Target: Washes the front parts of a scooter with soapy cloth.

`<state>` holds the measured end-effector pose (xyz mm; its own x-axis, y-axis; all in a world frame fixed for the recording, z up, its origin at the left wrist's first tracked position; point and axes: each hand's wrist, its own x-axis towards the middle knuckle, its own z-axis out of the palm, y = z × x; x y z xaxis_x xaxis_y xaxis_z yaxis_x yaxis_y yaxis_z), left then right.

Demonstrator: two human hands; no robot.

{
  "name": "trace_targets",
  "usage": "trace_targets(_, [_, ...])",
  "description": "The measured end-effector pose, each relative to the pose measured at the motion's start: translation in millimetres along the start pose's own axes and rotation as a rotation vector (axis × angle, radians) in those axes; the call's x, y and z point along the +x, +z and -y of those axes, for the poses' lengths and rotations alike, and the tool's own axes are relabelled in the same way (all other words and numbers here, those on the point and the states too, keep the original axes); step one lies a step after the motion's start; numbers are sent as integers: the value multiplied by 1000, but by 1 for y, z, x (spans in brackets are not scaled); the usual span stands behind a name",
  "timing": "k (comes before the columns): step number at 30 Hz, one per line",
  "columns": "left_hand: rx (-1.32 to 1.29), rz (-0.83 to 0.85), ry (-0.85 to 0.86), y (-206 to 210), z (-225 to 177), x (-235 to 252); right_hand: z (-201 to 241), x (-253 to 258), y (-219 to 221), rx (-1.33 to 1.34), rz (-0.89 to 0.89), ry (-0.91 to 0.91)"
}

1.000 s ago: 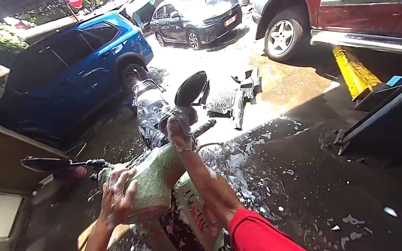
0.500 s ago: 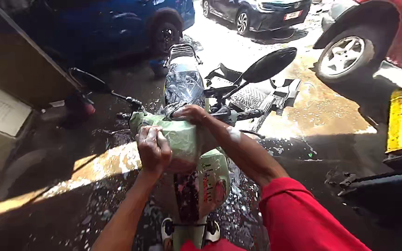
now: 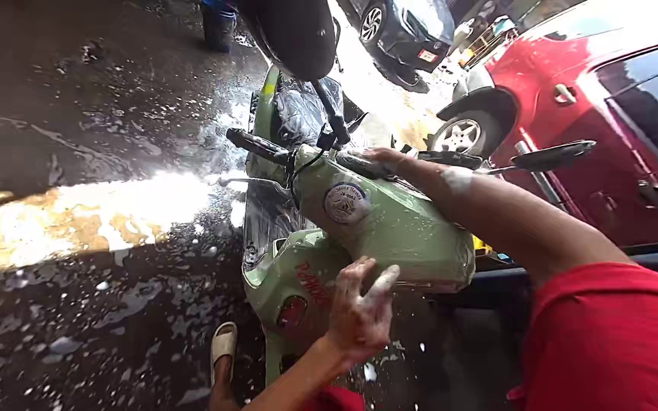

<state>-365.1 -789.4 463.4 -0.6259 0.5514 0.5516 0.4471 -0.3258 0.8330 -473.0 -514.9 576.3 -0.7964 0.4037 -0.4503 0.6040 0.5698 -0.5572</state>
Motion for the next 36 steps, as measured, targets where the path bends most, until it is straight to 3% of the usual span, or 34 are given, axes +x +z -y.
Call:
trace_targets(2, [-157,136,-340,-51,10,-21,14,-8,-6,-281,45,34])
trace_targets(5, [-171,76,-670,-98,25,-45,43,-55,0,-459,-84,-8])
trace_targets(8, [-442,-79,-723,-99,24,-30,67,-122,18,-571,-240,-25])
trace_targets(12, [-1299,-63,-725,-75,17,18,110,-154,126,-704,-385,-52])
trace_targets(13, [-1460,-82,-785,-75,13,23,110,-154,157,-633,-321,-60])
trace_targets(15, [-1609,-209,-925,-85,7,16,109,-157,195,-434,8,-27])
trace_targets(17, [-1561,-339,-1054,-105,3,-3,96,-170,197,-292,129,-237])
trace_targets(18, [-1508,-391,-1113,-113,2,-11,88,-183,185,-222,63,-381])
trace_targets(20, [-1310,-476,-1178,-118,-2,-22,75,-216,145,-114,-204,-473])
trace_targets(23, [-1089,-438,-1123,-84,9,-12,39,-238,77,-357,-732,-298])
trace_targets(25, [-1125,-408,-1000,-44,22,21,9,-233,53,-452,-896,-62])
trace_targets(28, [-1034,-453,-764,7,56,63,-28,-220,57,-190,-917,-18])
trace_targets(30, [-1049,-482,-774,21,87,78,-37,-218,60,-122,-921,-54])
trace_targets(32, [-1101,-385,-783,18,106,80,-33,-213,63,-142,-953,-5])
trace_targets(34, [-1135,-323,-865,10,104,80,-26,-213,68,-203,-958,38])
trace_targets(36, [-1102,-395,-973,6,86,83,-27,-211,67,-267,-947,-38])
